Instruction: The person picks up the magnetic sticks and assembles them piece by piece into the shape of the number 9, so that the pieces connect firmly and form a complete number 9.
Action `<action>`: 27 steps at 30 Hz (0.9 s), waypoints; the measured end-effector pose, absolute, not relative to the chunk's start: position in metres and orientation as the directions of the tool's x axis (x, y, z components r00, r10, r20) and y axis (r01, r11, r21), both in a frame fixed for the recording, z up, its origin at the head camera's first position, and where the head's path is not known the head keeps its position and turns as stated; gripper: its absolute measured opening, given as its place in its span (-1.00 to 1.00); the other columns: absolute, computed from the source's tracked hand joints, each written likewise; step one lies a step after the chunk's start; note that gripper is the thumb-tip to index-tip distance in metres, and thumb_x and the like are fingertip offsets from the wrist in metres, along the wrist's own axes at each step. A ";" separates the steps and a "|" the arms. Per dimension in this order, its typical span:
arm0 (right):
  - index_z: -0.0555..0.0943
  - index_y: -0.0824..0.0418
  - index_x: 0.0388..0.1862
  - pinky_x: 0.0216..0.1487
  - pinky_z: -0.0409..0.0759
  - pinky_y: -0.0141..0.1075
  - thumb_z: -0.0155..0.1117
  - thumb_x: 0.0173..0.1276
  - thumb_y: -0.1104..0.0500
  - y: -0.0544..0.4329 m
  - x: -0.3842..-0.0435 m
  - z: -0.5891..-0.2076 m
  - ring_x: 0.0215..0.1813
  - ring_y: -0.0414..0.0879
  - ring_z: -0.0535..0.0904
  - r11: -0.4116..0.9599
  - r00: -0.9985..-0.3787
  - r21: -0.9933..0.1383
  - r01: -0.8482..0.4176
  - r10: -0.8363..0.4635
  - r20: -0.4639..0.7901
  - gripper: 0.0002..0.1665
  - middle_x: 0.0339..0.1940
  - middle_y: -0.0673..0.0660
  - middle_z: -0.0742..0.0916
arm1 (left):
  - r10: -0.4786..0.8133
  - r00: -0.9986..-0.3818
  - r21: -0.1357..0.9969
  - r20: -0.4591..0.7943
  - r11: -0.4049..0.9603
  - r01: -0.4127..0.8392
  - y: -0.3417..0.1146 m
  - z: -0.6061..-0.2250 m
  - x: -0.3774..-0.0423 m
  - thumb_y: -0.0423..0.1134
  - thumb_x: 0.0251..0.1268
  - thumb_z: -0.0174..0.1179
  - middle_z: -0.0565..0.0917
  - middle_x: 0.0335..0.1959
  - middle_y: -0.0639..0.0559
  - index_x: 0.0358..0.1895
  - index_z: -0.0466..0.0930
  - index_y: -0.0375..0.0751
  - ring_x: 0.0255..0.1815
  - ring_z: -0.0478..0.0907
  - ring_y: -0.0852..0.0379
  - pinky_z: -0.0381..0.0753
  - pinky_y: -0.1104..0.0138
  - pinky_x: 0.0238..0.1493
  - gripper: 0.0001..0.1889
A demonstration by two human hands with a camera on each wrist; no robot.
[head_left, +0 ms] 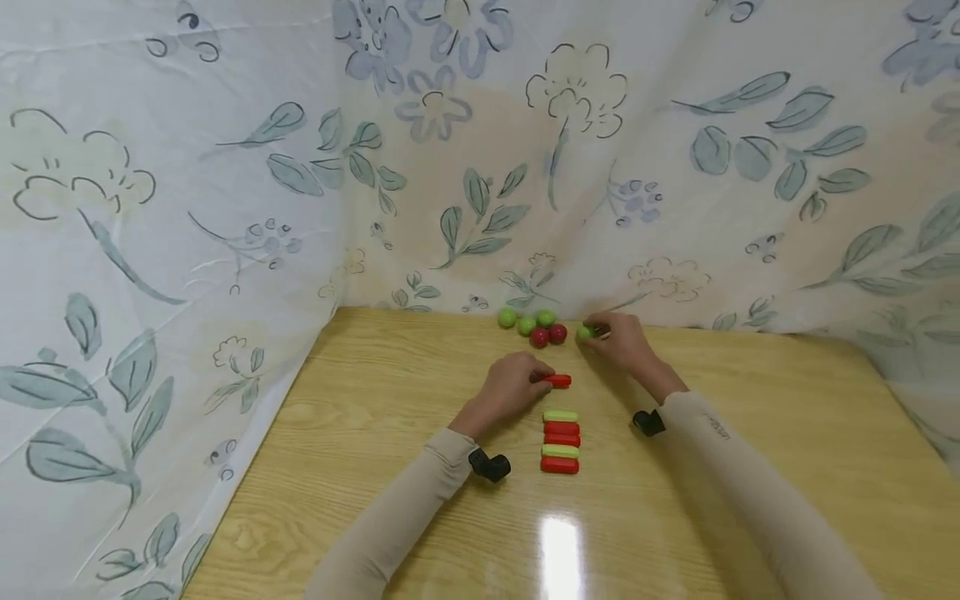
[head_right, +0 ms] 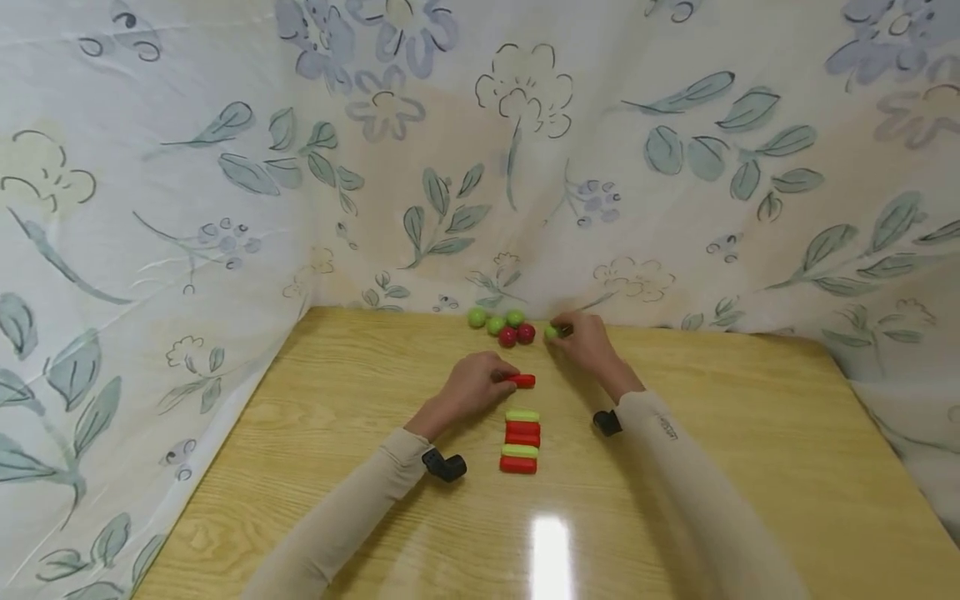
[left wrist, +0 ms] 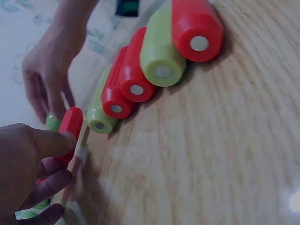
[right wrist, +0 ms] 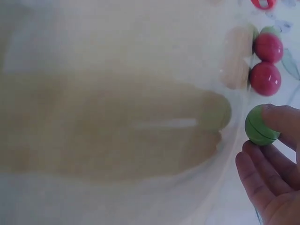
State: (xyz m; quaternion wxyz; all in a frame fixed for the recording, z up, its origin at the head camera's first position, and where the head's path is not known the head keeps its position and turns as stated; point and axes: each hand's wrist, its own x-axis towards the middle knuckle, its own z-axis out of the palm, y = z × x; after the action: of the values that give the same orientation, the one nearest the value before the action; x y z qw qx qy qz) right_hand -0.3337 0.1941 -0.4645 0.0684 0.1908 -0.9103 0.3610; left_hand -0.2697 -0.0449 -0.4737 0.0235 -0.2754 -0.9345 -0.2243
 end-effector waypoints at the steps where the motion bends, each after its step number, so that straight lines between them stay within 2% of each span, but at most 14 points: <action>1: 0.69 0.45 -0.01 -0.08 0.67 0.00 0.46 0.26 0.32 0.196 -0.329 -0.465 -0.09 0.20 0.70 0.660 -0.916 -0.636 -0.401 -0.303 0.262 -0.66 -0.08 0.35 0.75 | 0.502 -0.848 0.409 0.170 0.747 0.524 -0.045 -0.473 -0.270 -0.08 0.33 0.34 0.70 -0.24 0.24 -0.03 0.80 0.06 -0.24 0.54 0.29 0.49 0.40 -0.26 -0.79; 13: 0.72 0.38 -0.05 -0.17 0.70 -0.11 0.51 0.20 0.34 0.202 -0.275 -0.471 -0.13 0.12 0.72 0.616 -0.906 -0.668 -0.417 -0.345 0.247 -0.68 -0.12 0.26 0.77 | 0.473 -0.862 0.397 0.179 0.767 0.503 -0.042 -0.475 -0.273 -0.12 0.33 0.34 0.69 -0.24 0.19 -0.02 0.80 0.04 -0.23 0.56 0.26 0.52 0.35 -0.27 -0.78; 20: 0.73 0.32 -0.05 -0.15 0.70 -0.17 0.52 0.21 0.30 0.195 -0.266 -0.475 -0.12 0.05 0.71 0.602 -0.907 -0.686 -0.408 -0.351 0.231 -0.68 -0.10 0.19 0.77 | 0.455 -0.871 0.385 0.183 0.782 0.490 -0.042 -0.474 -0.272 -0.10 0.32 0.35 0.67 -0.23 0.16 0.00 0.79 0.03 -0.25 0.57 0.25 0.52 0.33 -0.29 -0.77; 27: 0.72 0.33 -0.03 -0.15 0.70 -0.17 0.50 0.22 0.34 0.194 -0.264 -0.476 -0.11 0.09 0.72 0.589 -0.907 -0.699 -0.406 -0.351 0.231 -0.68 -0.10 0.21 0.77 | 0.478 -0.858 0.384 0.186 0.769 0.511 -0.038 -0.473 -0.274 -0.09 0.34 0.34 0.69 -0.17 0.15 0.01 0.78 0.03 -0.21 0.58 0.24 0.52 0.34 -0.25 -0.77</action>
State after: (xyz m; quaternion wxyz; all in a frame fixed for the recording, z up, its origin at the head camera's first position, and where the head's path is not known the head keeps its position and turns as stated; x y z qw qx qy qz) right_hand -0.2637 0.1935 -0.4755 0.0340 0.2125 -0.8906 0.4006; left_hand -0.2738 -0.0380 -0.4735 0.0387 -0.2633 -0.9396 -0.2151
